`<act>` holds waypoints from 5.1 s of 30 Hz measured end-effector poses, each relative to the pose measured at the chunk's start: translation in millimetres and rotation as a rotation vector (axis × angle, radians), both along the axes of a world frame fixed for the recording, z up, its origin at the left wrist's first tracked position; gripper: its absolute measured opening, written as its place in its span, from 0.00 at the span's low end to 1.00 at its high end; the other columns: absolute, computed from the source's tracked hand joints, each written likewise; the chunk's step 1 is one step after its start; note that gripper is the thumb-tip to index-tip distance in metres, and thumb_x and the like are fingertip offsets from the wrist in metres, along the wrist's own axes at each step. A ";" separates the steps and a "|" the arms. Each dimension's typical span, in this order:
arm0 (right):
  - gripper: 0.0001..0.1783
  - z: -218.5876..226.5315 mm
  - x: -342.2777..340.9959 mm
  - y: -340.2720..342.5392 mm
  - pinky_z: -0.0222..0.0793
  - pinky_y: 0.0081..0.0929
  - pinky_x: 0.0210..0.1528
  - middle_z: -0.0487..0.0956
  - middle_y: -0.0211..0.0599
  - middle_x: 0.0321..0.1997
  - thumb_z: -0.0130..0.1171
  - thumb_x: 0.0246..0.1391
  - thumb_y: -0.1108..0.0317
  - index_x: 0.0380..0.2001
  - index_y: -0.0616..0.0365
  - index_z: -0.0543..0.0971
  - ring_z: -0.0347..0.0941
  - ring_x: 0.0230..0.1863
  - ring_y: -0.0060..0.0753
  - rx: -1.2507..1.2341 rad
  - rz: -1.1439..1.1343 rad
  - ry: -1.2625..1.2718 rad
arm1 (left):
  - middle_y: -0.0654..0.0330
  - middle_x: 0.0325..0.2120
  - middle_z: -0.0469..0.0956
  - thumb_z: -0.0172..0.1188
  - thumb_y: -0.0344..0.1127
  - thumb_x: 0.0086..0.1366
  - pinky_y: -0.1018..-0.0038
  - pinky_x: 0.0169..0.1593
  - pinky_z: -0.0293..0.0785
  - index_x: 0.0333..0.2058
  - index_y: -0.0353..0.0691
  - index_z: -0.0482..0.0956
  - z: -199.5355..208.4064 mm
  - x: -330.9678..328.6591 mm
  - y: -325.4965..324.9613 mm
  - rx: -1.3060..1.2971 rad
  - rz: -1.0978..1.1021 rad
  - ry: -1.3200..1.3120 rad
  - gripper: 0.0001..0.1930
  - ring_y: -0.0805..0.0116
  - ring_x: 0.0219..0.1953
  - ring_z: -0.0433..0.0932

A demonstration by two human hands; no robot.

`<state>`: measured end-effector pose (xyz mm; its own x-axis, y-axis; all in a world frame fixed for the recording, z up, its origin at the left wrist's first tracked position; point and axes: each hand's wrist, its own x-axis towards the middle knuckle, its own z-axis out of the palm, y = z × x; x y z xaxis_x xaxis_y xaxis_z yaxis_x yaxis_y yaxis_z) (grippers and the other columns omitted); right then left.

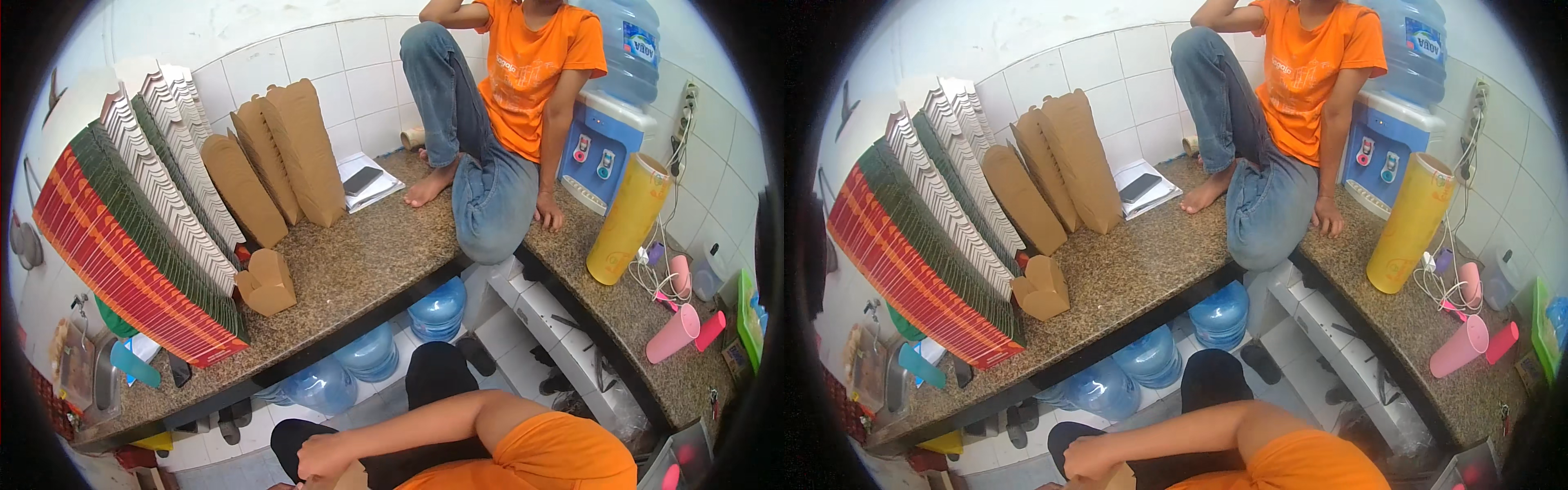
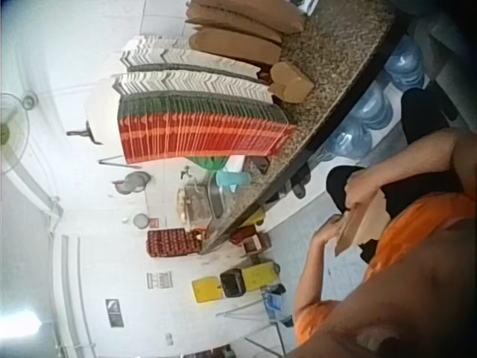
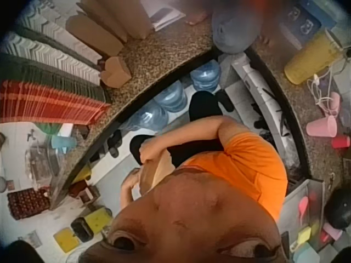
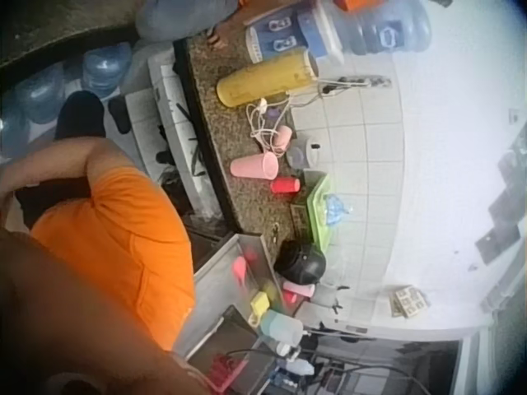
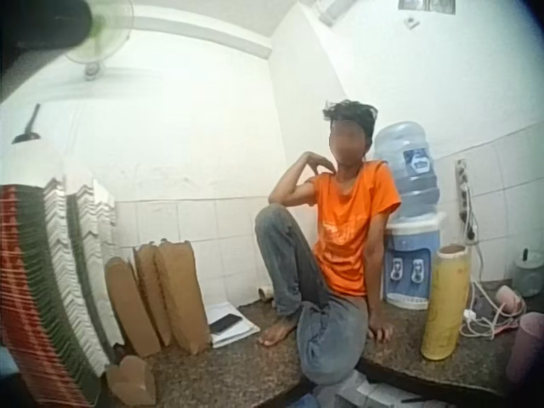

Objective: The person is folding individual cardboard food containers by hand and then stacking them together.

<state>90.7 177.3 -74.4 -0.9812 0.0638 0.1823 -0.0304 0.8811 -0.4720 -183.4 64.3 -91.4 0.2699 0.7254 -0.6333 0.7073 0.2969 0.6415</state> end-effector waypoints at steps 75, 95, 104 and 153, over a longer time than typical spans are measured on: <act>0.22 -94.9 17.8 61.9 0.79 0.47 0.47 0.84 0.37 0.51 0.61 0.58 0.70 0.57 0.44 0.81 0.81 0.52 0.50 -0.321 -0.089 -0.174 | 0.56 0.46 0.86 0.62 0.46 0.73 0.64 0.43 0.82 0.53 0.40 0.81 19.5 -5.3 15.7 -0.010 0.261 -0.358 0.18 0.61 0.43 0.85; 0.20 -80.7 46.9 76.8 0.74 0.49 0.52 0.83 0.47 0.49 0.60 0.64 0.50 0.44 0.57 0.80 0.79 0.49 0.58 -0.748 0.083 -0.360 | 0.40 0.30 0.83 0.71 0.47 0.64 0.53 0.41 0.78 0.44 0.33 0.73 -5.6 102.6 18.9 0.290 -0.043 0.219 0.24 0.39 0.38 0.84; 0.28 -127.2 40.6 45.2 0.77 0.51 0.42 0.84 0.45 0.27 0.51 0.70 0.42 0.32 0.53 0.86 0.82 0.35 0.57 -0.169 -0.336 -0.043 | 0.35 0.40 0.81 0.61 0.51 0.71 0.47 0.42 0.79 0.54 0.33 0.69 13.4 150.5 -19.6 0.336 0.026 0.457 0.27 0.34 0.42 0.83; 0.14 -1.4 27.4 20.5 0.79 0.48 0.46 0.86 0.49 0.39 0.60 0.60 0.63 0.46 0.54 0.86 0.83 0.43 0.57 -0.283 -0.056 -0.115 | 0.64 0.36 0.82 0.53 0.52 0.78 0.74 0.45 0.77 0.47 0.34 0.84 14.0 14.2 23.8 -0.182 -0.015 -0.368 0.24 0.76 0.39 0.77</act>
<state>118.2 197.9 -75.7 -0.9878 0.1508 0.0378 0.0821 0.7128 -0.6965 -169.3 88.2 -77.4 0.5124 0.6043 -0.6101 0.4455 0.4203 0.7905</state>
